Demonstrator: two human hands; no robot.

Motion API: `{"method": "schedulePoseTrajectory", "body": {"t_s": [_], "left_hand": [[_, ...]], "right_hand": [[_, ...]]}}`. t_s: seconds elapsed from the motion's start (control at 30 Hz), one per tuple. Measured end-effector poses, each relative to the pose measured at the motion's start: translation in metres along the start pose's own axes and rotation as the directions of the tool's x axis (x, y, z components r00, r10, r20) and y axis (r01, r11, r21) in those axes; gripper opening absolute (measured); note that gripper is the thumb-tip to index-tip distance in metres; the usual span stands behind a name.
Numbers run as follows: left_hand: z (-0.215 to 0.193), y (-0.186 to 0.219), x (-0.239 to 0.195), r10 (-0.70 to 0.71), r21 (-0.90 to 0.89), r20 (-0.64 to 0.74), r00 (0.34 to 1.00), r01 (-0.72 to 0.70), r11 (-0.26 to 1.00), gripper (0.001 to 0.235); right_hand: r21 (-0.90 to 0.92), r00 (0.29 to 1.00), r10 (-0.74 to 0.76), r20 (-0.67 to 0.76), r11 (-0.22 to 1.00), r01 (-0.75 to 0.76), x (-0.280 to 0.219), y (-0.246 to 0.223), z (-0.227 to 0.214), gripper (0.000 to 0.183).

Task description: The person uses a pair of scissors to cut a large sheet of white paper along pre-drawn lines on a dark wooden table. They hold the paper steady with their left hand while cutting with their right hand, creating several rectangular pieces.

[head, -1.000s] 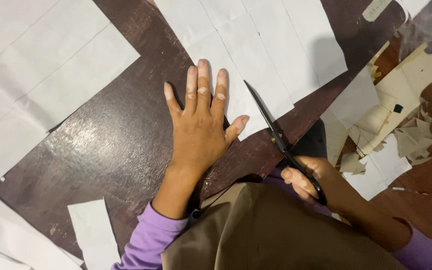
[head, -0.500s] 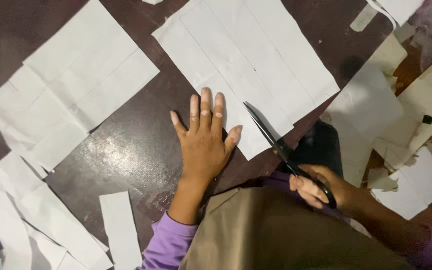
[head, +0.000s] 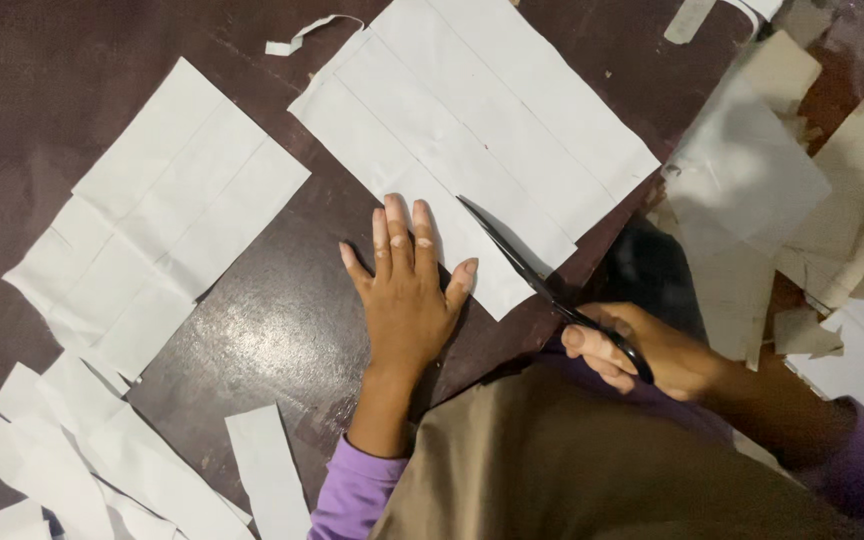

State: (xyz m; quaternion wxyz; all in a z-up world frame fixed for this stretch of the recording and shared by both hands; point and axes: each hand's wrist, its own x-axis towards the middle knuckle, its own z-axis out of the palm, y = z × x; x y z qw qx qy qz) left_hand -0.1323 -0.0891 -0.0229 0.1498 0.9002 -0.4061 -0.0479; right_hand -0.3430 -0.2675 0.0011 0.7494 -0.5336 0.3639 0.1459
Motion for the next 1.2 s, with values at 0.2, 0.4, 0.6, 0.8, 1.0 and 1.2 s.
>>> {"method": "schedulePoseTrajectory", "body": {"t_s": [0.2, 0.4, 0.6, 0.8, 1.0, 1.2], "left_hand": [[-0.001, -0.001, -0.001, -0.010, -0.063, 0.021, 1.000, 0.011, 0.998, 0.086], [-0.001, -0.001, -0.001, -0.004, -0.067, 0.005, 1.000, 0.004, 0.998, 0.087], [0.001, -0.003, 0.000, 0.017, -0.060, -0.013, 1.000, -0.018, 0.998, 0.087], [0.000, -0.004, -0.001, 0.007, -0.103, -0.007, 1.000, -0.008, 0.995, 0.087], [0.000, -0.005, -0.002, 0.003, -0.111, -0.031, 1.000, -0.007, 0.994, 0.084], [0.002, -0.006, -0.001, 0.010, -0.114, -0.017, 1.000, -0.012, 0.993, 0.086]], "right_hand": [[-0.026, 0.999, -0.019, 0.032, 0.999, 0.019, -0.001, 0.009, -0.005, 0.039], [-0.048, 1.000, -0.019, 0.020, 0.999, 0.020, 0.004, 0.015, -0.004, 0.034], [-0.114, 0.999, -0.044, 0.021, 0.992, 0.046, 0.002, 0.018, -0.003, 0.034], [-0.104, 1.000, -0.008, 0.003, 0.995, 0.008, 0.003, 0.004, 0.002, 0.028], [-0.098, 0.999, 0.048, -0.023, 0.994, -0.050, 0.005, -0.002, 0.000, 0.035], [-0.112, 0.992, 0.071, -0.104, 0.990, -0.083, 0.013, 0.014, -0.013, 0.035]]}}
